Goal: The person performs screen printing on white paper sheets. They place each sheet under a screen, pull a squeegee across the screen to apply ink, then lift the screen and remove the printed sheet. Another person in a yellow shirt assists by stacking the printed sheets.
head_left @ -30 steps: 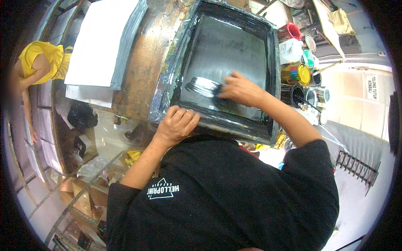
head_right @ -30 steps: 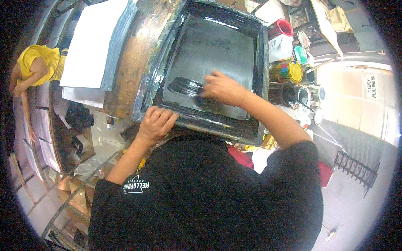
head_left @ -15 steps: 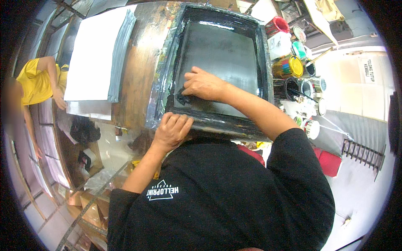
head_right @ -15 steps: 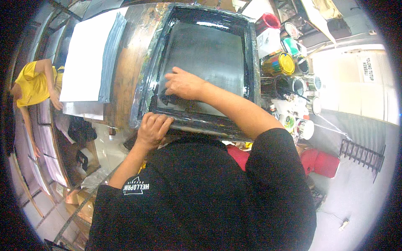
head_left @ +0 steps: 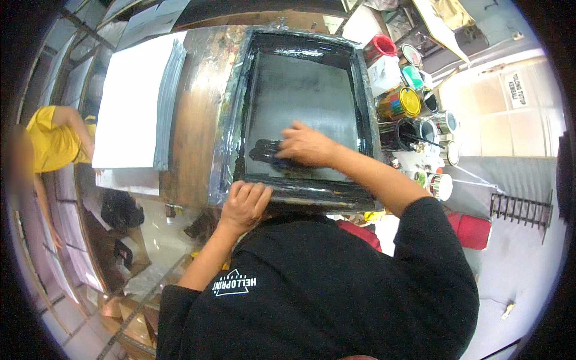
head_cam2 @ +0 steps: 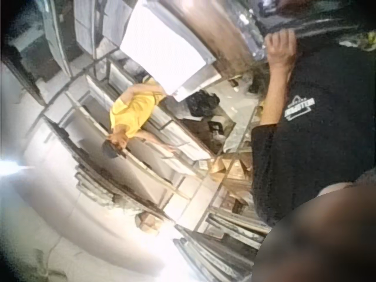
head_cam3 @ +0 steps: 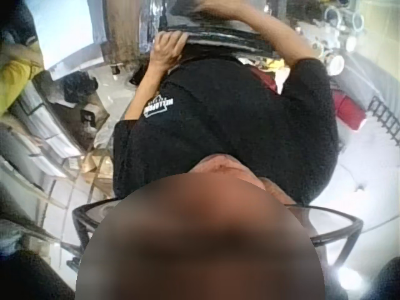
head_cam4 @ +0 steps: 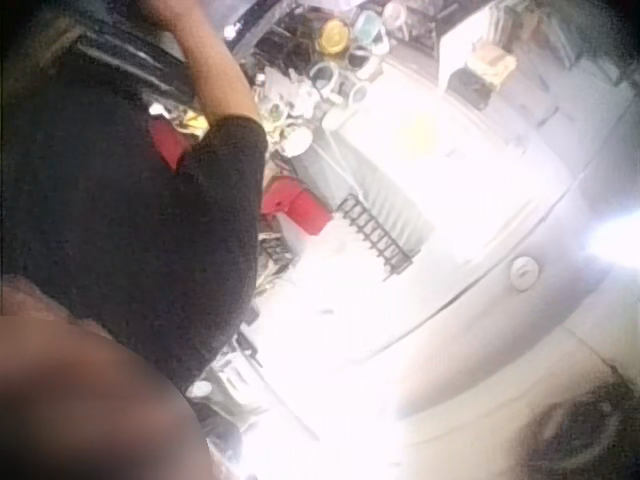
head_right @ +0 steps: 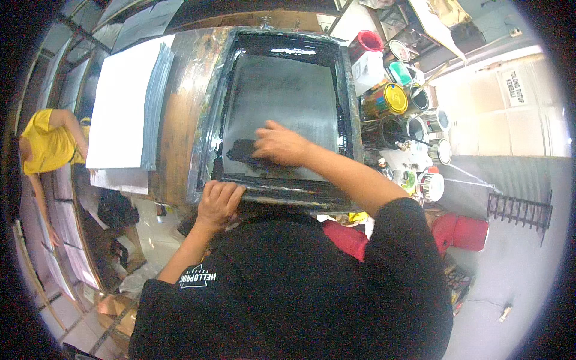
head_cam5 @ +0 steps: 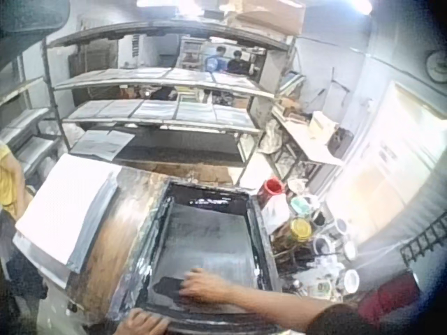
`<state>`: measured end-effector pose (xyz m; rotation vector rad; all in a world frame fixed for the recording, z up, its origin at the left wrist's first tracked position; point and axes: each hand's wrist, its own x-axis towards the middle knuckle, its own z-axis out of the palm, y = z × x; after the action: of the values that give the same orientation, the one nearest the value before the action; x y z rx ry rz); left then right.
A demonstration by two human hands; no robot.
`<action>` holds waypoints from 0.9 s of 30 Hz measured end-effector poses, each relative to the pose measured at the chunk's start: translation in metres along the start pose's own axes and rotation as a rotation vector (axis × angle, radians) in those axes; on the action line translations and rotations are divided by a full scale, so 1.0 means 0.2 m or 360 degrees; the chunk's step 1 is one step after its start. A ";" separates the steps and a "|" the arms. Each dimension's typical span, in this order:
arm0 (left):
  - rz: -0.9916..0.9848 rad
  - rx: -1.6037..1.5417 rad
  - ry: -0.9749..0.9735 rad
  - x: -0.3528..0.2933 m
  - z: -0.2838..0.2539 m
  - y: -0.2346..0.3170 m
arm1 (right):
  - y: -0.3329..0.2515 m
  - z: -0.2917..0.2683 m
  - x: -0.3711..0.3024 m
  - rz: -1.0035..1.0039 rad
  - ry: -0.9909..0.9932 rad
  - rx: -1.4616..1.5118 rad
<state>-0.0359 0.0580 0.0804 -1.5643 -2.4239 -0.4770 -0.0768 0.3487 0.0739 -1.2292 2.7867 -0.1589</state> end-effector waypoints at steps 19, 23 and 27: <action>0.0015 0.0079 0.0098 -0.07 0.11 0.00 | 0.26 0.12 -0.49 0.1792 0.0637 -0.0223; 0.0016 0.0059 0.0098 -0.06 0.11 0.00 | 0.36 0.34 -0.33 0.2052 0.0181 -0.0302; 0.0021 0.0084 0.0090 -0.07 0.11 -0.01 | 0.30 0.32 0.17 0.1930 0.0093 -0.0141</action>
<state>-0.0319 0.0550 0.0553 -1.5236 -2.3633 -0.4446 -0.1357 0.3607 0.0010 0.5845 3.0347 0.0319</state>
